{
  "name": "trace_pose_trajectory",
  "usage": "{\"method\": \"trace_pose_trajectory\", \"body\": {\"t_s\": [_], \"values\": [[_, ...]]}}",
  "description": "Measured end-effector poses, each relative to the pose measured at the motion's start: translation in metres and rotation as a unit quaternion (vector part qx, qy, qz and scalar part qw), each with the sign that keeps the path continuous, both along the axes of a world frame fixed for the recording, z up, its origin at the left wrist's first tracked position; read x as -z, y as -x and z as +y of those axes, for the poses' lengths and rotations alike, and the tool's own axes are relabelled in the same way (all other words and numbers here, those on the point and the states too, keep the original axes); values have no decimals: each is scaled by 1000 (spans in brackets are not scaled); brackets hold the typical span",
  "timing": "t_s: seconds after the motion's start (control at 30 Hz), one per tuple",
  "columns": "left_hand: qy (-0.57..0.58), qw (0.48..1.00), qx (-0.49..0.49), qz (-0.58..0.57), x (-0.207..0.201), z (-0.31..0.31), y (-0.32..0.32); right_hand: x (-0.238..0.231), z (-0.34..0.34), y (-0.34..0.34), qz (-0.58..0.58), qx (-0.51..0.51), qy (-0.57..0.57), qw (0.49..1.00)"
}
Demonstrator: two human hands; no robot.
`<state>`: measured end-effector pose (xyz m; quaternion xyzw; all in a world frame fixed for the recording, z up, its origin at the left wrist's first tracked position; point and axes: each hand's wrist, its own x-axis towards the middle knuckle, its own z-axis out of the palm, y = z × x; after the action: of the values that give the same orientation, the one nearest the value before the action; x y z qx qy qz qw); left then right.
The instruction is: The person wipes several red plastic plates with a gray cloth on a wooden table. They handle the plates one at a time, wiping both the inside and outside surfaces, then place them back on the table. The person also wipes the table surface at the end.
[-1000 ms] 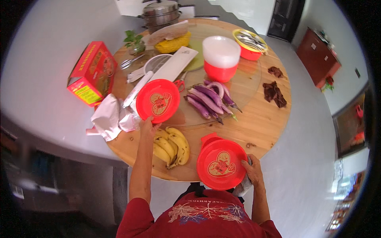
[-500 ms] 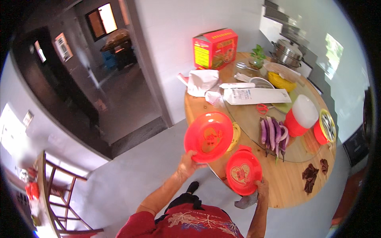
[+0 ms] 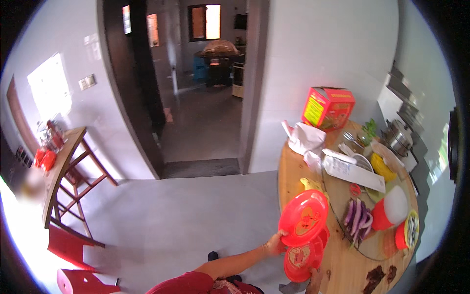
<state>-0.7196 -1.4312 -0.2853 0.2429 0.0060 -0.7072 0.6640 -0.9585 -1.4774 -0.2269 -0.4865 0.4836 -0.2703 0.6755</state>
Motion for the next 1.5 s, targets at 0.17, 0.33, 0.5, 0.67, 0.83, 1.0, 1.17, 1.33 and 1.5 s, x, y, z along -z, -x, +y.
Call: {"method": "trace_pose_trajectory", "body": {"t_s": [0.17, 0.33, 0.5, 0.67, 0.83, 1.0, 1.17, 1.33, 1.5], "values": [[44, 995, -90, -11, -6, 79, -32, -43, 54, -55, 54, -94, 39, 993], [43, 969, -244, 19, -45, 209, -89, -66, 117, -143, 57, -197, 82, 975], [65, 921, -384, 15, -38, 352, -161, -76, 216, -258, 24, -344, 116, 931], [2, 837, -547, -3, -90, 525, -213, -34, 322, -403, -64, -468, 59, 879], [53, 723, -689, -24, -86, 664, -245, -79, 472, -514, -131, -609, 41, 782], [85, 611, -785, -54, -120, 768, -274, -102, 594, -611, -150, -734, 41, 661], [90, 506, -850, -113, -107, 868, -323, -107, 713, -710, -165, -792, 22, 587], [113, 425, -888, -136, -135, 954, -353, -95, 842, -794, -197, -842, 56, 500], [45, 354, -922, -148, -151, 1028, -366, -109, 951, -824, -181, -878, 58, 440]]}}
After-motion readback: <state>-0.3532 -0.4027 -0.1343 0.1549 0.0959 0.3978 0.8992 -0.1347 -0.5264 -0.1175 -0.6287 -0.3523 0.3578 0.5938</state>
